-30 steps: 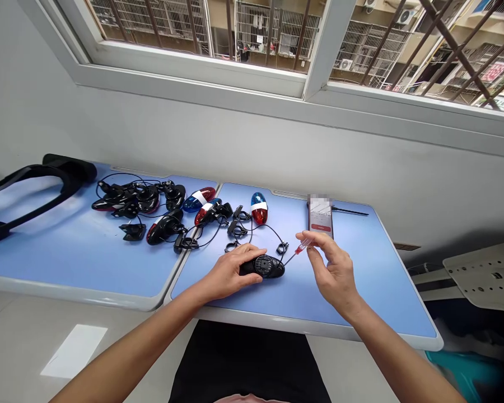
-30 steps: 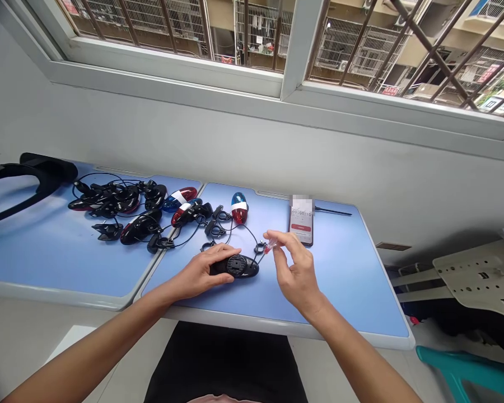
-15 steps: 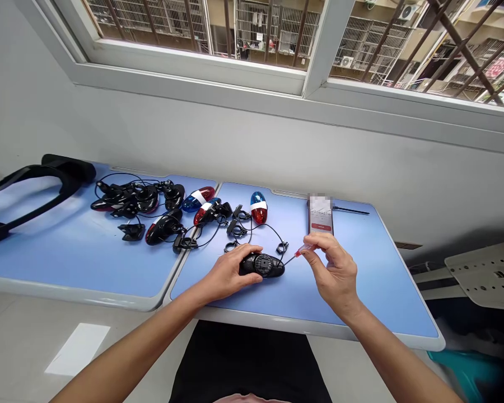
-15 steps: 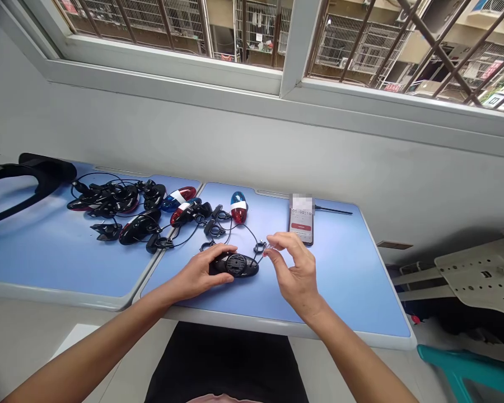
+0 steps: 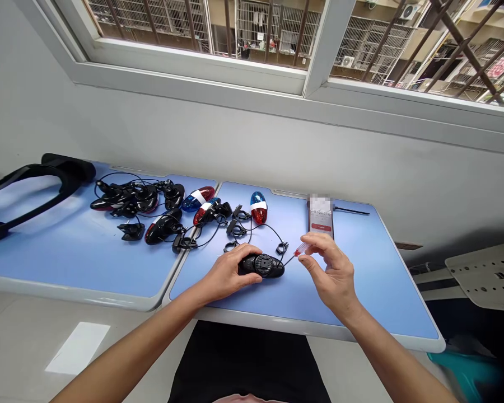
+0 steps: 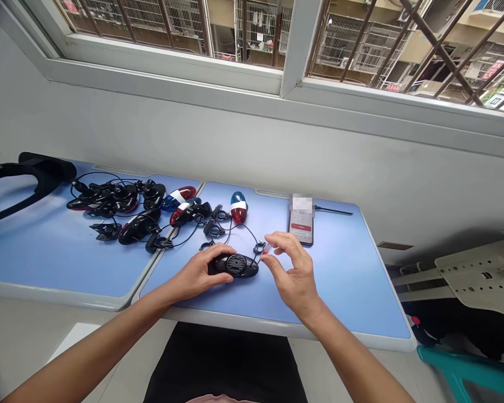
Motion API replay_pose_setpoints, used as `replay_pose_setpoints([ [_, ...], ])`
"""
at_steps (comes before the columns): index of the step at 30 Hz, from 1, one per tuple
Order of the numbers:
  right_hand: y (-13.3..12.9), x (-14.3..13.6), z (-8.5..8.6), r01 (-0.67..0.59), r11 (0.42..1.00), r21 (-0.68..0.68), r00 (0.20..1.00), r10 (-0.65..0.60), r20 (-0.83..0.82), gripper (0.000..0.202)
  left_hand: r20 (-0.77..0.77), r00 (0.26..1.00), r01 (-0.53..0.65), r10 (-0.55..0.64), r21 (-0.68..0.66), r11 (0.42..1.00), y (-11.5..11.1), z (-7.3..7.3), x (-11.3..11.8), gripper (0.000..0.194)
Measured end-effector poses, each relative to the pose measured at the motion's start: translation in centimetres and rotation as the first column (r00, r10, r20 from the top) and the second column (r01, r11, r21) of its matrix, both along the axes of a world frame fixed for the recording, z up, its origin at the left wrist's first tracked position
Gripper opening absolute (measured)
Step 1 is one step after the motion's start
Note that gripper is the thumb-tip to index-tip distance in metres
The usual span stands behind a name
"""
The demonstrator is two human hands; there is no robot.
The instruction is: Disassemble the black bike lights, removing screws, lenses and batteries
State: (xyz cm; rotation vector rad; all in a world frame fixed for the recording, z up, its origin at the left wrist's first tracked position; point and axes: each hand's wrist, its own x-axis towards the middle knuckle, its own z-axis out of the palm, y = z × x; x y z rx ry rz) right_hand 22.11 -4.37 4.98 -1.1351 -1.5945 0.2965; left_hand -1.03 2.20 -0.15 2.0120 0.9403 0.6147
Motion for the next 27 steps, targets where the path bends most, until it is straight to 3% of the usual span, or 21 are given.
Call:
replay_pose_setpoints([
  [3,0.0,0.0,0.1,0.035,0.999,0.021,0.999,-0.035,-0.001,0.026,0.014,1.000,0.007,-0.007,0.005,1.000,0.0,-0.1,0.0,0.043],
  [7,0.0,0.1,0.2,-0.039,0.999,-0.004,0.999,0.039,0.003,0.031,0.030,1.000,0.007,-0.007,0.007,1.000,0.0,-0.1,-0.1,0.043],
  [13,-0.1,-0.1,-0.2,0.068,0.998,-0.009,0.995,-0.069,-0.078,0.029,0.049,0.999,0.010,-0.012,0.029,1.000,0.1,-0.3,-0.1,0.048],
  [18,-0.1,0.0,-0.1,-0.026,0.999,-0.034,0.999,0.025,-0.037,0.026,-0.011,0.998,-0.054,0.055,0.018,0.998,0.0,-0.3,-0.1,0.058],
  [24,-0.2,0.8,0.7,-0.040,0.999,0.010,0.999,0.040,0.010,0.023,-0.077,0.992,-0.099,0.097,-0.020,0.995,-0.1,-0.1,0.1,0.048],
  [27,-0.6,0.8,1.2,-0.014,0.999,0.035,0.998,0.016,-0.055,0.025,-0.045,0.994,-0.104,0.104,-0.009,0.995,0.0,0.1,0.1,0.048],
])
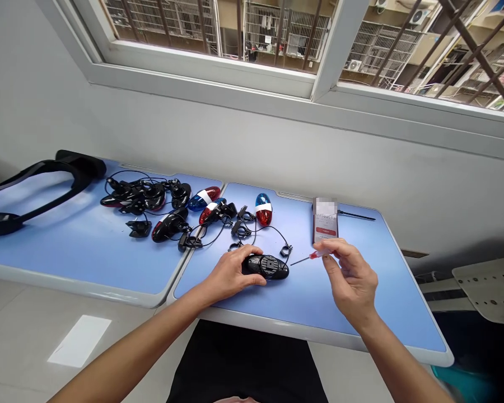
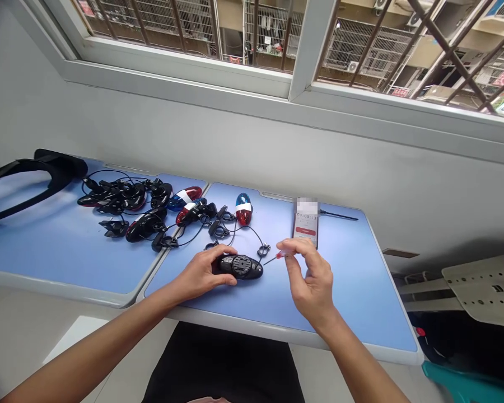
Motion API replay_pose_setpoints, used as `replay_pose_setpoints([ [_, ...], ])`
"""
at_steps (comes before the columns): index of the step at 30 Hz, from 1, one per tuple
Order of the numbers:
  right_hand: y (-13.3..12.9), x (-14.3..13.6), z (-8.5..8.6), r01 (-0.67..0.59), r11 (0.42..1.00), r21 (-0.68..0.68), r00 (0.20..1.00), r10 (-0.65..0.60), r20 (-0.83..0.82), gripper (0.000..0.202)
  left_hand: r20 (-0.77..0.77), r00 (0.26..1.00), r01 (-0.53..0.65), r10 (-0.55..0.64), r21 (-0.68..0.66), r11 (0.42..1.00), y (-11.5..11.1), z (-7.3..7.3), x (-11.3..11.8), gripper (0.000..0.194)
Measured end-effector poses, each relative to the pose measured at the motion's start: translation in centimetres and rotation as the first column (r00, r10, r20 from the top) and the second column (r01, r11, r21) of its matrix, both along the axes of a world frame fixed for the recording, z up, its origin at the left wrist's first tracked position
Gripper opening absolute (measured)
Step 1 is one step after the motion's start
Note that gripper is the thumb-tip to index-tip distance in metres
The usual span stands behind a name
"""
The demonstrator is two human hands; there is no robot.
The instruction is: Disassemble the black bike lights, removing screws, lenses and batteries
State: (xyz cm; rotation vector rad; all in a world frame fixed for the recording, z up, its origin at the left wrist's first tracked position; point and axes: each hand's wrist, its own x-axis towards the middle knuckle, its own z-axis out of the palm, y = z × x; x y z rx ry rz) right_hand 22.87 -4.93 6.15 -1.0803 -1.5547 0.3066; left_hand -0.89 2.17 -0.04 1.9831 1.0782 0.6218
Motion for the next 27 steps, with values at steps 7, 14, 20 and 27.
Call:
replay_pose_setpoints([
  [7,0.5,-3.5,-0.2,-0.065,0.998,-0.014,0.990,0.063,-0.130,0.029,0.105,0.993,0.050,-0.053,0.026,0.998,0.3,0.2,-0.3,0.051],
  [14,2.0,-6.0,-1.6,-0.145,0.989,0.009,0.989,0.145,-0.042,0.029,0.125,0.991,0.037,-0.039,0.019,0.999,0.3,-0.1,-0.2,0.046],
  [20,2.1,-6.2,-1.2,-0.182,0.983,0.028,0.983,0.182,0.023,0.031,0.137,0.990,0.043,-0.046,0.030,0.999,0.4,0.0,-0.3,0.045],
  [27,2.4,-5.8,-0.7,-0.210,0.977,0.027,0.975,0.207,0.084,0.029,0.144,0.989,0.025,-0.031,0.039,0.999,0.5,-0.3,-0.2,0.044],
])
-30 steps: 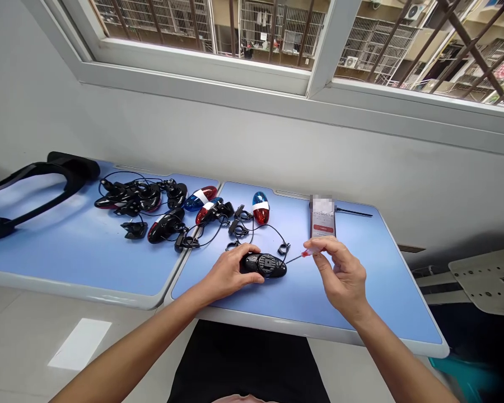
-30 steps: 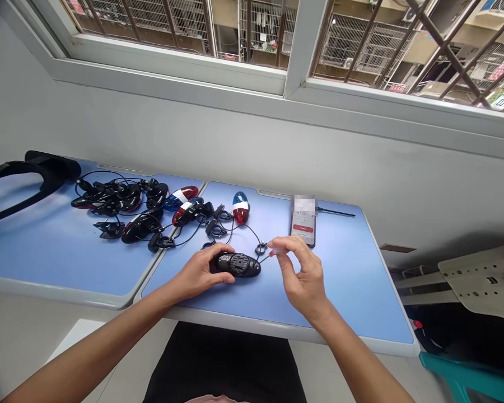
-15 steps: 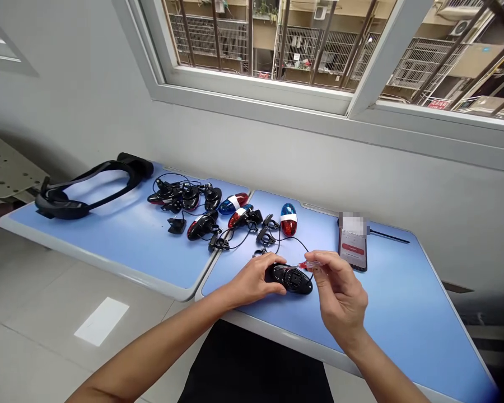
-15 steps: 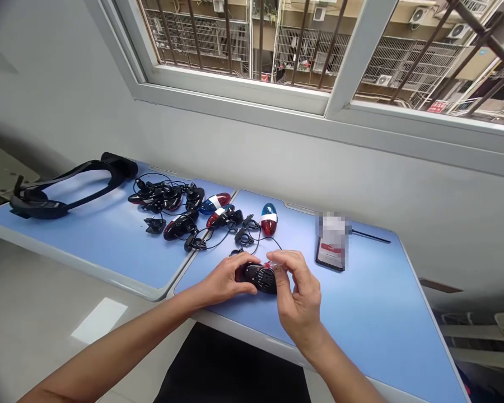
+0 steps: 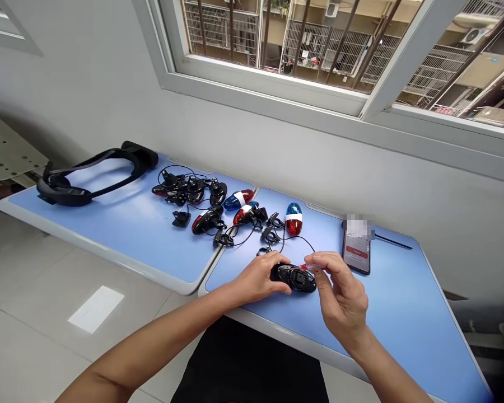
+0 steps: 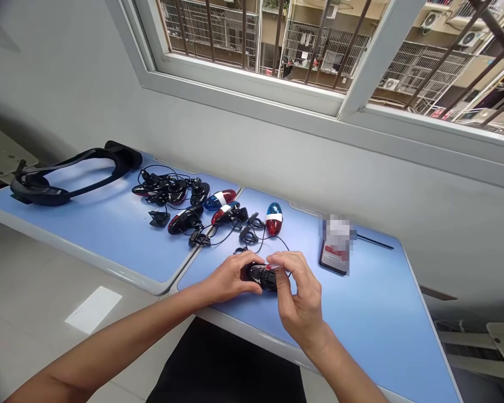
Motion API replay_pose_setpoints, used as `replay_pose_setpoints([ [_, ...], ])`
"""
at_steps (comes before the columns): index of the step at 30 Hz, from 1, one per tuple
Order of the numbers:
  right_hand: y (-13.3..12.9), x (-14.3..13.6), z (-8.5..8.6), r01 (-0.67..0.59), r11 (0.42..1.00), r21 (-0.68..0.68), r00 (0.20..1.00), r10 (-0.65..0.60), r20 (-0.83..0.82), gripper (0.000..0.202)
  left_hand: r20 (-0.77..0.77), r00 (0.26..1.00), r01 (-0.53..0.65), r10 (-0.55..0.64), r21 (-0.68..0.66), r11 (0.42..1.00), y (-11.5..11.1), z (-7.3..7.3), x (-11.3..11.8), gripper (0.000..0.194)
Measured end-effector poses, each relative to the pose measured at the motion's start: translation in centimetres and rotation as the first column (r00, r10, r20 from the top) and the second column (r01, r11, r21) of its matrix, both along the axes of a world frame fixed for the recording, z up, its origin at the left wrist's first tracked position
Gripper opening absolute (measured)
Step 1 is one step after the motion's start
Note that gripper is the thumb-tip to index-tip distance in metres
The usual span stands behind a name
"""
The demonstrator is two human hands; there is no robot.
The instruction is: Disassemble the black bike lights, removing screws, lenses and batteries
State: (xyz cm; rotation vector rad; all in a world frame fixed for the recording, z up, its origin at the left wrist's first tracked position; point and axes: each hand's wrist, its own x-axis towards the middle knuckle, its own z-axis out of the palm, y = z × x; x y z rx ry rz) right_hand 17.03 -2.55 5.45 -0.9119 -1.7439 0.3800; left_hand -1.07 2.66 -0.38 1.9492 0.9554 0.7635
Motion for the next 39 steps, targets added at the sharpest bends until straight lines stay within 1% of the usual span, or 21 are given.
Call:
replay_pose_setpoints([
  [5,0.0,-0.2,-0.5,0.049,0.998,-0.035,0.999,-0.049,0.002,0.029,-0.003,1.000,0.005,-0.005,0.011,1.000,0.0,0.0,0.0,0.044],
  [8,-0.1,-0.4,-0.1,0.105,0.993,-0.046,0.994,-0.104,0.022,0.028,-0.007,1.000,0.005,-0.005,0.003,1.000,-0.1,0.1,0.0,0.043],
  [10,0.0,-0.4,0.5,0.105,0.993,-0.045,0.993,-0.102,0.062,0.027,-0.016,1.000,0.006,-0.006,-0.002,1.000,-0.1,0.2,0.0,0.043],
  [12,0.1,-0.5,1.1,0.091,0.996,-0.009,0.986,-0.089,0.139,0.027,-0.023,1.000,0.010,-0.010,0.000,1.000,-0.1,0.2,0.0,0.042],
  [14,0.3,-0.6,1.5,0.097,0.992,0.075,0.970,-0.112,0.217,0.027,-0.025,1.000,0.011,-0.011,0.008,1.000,-0.2,0.2,0.0,0.041],
  [16,0.6,-0.8,1.8,0.114,0.980,0.161,0.957,-0.152,0.249,0.028,-0.027,1.000,0.008,-0.008,0.017,1.000,-0.2,0.3,0.0,0.040],
  [17,0.8,-0.8,1.9,0.114,0.977,0.181,0.955,-0.158,0.250,0.027,-0.029,1.000,0.005,-0.004,0.021,1.000,-0.2,0.3,0.0,0.040],
  [19,1.2,-0.8,2.4,0.067,0.983,0.169,0.963,-0.108,0.247,0.028,-0.032,0.999,-0.001,0.001,0.024,1.000,-0.2,0.2,0.0,0.041],
  [22,1.8,-0.2,3.6,-0.115,0.992,0.060,0.960,0.095,0.262,0.031,-0.032,0.999,-0.003,0.004,0.026,1.000,-0.2,0.2,0.0,0.042],
  [24,2.2,0.3,4.4,-0.232,0.972,-0.038,0.936,0.234,0.263,0.030,-0.038,0.999,-0.004,0.005,0.027,1.000,-0.2,0.3,0.0,0.042],
  [26,2.5,0.6,4.8,-0.280,0.953,-0.114,0.921,0.300,0.249,0.028,-0.041,0.999,-0.005,0.006,0.032,0.999,-0.2,0.3,0.0,0.041],
  [27,2.5,0.6,4.7,-0.268,0.954,-0.133,0.924,0.294,0.247,0.026,-0.041,0.999,-0.006,0.007,0.033,0.999,-0.2,0.4,0.1,0.041],
  [28,2.6,0.5,4.6,-0.226,0.965,-0.131,0.936,0.253,0.246,0.024,-0.042,0.999,-0.009,0.010,0.033,0.999,-0.2,0.4,0.1,0.040],
  [29,2.5,0.3,4.3,-0.160,0.981,-0.111,0.953,0.183,0.241,0.023,-0.042,0.999,-0.011,0.013,0.032,0.999,-0.2,0.4,0.1,0.040],
  [30,2.5,0.1,3.9,-0.079,0.994,-0.077,0.969,0.095,0.228,0.022,-0.043,0.999,-0.013,0.014,0.029,0.999,-0.2,0.4,0.1,0.041],
  [32,2.3,-0.3,3.2,0.066,0.998,0.013,0.981,-0.068,0.181,0.021,-0.043,0.999,-0.013,0.014,0.020,1.000,-0.2,0.4,0.1,0.043],
  [33,2.3,-0.4,2.9,0.103,0.993,0.054,0.981,-0.111,0.159,0.022,-0.042,0.999,-0.012,0.012,0.018,1.000,-0.2,0.3,0.1,0.045],
  [34,2.2,-0.4,2.8,0.103,0.991,0.088,0.981,-0.116,0.153,0.024,-0.040,0.999,-0.010,0.011,0.017,1.000,-0.2,0.3,0.1,0.045],
  [35,2.2,-0.4,2.9,0.066,0.991,0.115,0.983,-0.084,0.163,0.027,-0.038,0.999,-0.008,0.009,0.017,1.000,-0.2,0.2,0.0,0.045],
  [37,2.2,0.0,3.3,-0.077,0.989,0.123,0.976,0.050,0.214,0.035,-0.023,1.000,-0.006,0.006,0.020,1.000,-0.1,0.0,0.0,0.044],
  [39,2.3,0.4,3.7,-0.208,0.977,0.047,0.949,0.190,0.251,0.045,-0.009,1.000,-0.008,0.009,0.021,1.000,0.0,-0.1,0.0,0.043],
])
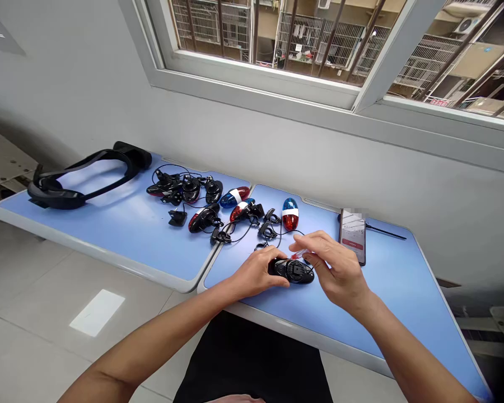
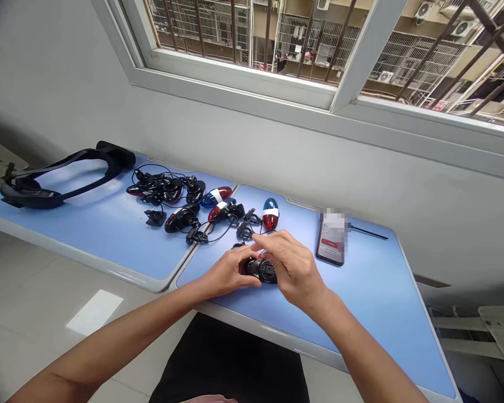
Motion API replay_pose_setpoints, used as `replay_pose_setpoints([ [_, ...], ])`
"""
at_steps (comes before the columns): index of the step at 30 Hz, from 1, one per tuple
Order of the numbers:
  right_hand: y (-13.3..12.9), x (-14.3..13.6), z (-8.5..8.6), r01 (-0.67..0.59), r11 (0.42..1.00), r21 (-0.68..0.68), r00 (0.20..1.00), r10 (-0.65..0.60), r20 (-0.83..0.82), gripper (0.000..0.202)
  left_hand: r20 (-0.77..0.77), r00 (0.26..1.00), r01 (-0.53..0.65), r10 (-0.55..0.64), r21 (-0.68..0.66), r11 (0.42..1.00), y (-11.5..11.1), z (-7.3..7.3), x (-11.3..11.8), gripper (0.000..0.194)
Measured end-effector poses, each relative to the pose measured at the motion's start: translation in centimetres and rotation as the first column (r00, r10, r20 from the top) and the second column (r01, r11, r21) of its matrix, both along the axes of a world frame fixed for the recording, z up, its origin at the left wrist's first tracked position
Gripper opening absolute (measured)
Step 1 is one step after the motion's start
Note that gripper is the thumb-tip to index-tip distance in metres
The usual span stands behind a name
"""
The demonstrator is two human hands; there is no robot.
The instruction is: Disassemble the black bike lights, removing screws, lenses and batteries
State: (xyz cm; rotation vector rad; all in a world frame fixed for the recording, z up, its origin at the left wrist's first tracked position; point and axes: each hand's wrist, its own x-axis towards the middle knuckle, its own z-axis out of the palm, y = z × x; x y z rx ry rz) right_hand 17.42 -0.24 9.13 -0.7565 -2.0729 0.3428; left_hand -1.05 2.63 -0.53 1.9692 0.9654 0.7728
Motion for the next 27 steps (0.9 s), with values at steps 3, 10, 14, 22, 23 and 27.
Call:
replay_pose_setpoints([
  [3,-0.1,0.0,-0.2,-0.002,0.988,-0.155,1.000,0.002,-0.003,0.052,-0.009,1.000,-0.010,0.010,0.006,1.000,0.0,0.0,0.0,0.042],
  [10,-1.2,-1.9,-2.2,0.105,0.932,-0.346,0.950,-0.197,-0.243,0.050,0.016,1.000,0.001,-0.001,0.007,1.000,-0.1,0.1,0.1,0.045],
  [14,-0.6,-1.5,-2.1,0.213,0.925,-0.313,0.965,-0.250,-0.081,0.055,-0.004,1.000,-0.008,0.008,-0.023,1.000,-0.1,0.2,0.1,0.043],
  [22,-0.3,-2.1,-2.7,0.344,0.849,-0.401,0.864,-0.454,-0.218,0.027,-0.011,1.000,-0.006,0.006,-0.002,1.000,0.0,0.1,0.2,0.044],
  [23,-0.5,-2.2,-2.6,0.281,0.856,-0.434,0.858,-0.427,-0.286,0.023,-0.011,1.000,-0.010,0.010,0.004,1.000,0.0,0.0,0.2,0.043],
  [27,-0.5,-1.9,-1.8,0.100,0.862,-0.496,0.909,-0.282,-0.307,0.011,-0.011,1.000,-0.014,0.014,0.009,1.000,0.1,0.0,0.1,0.043],
])
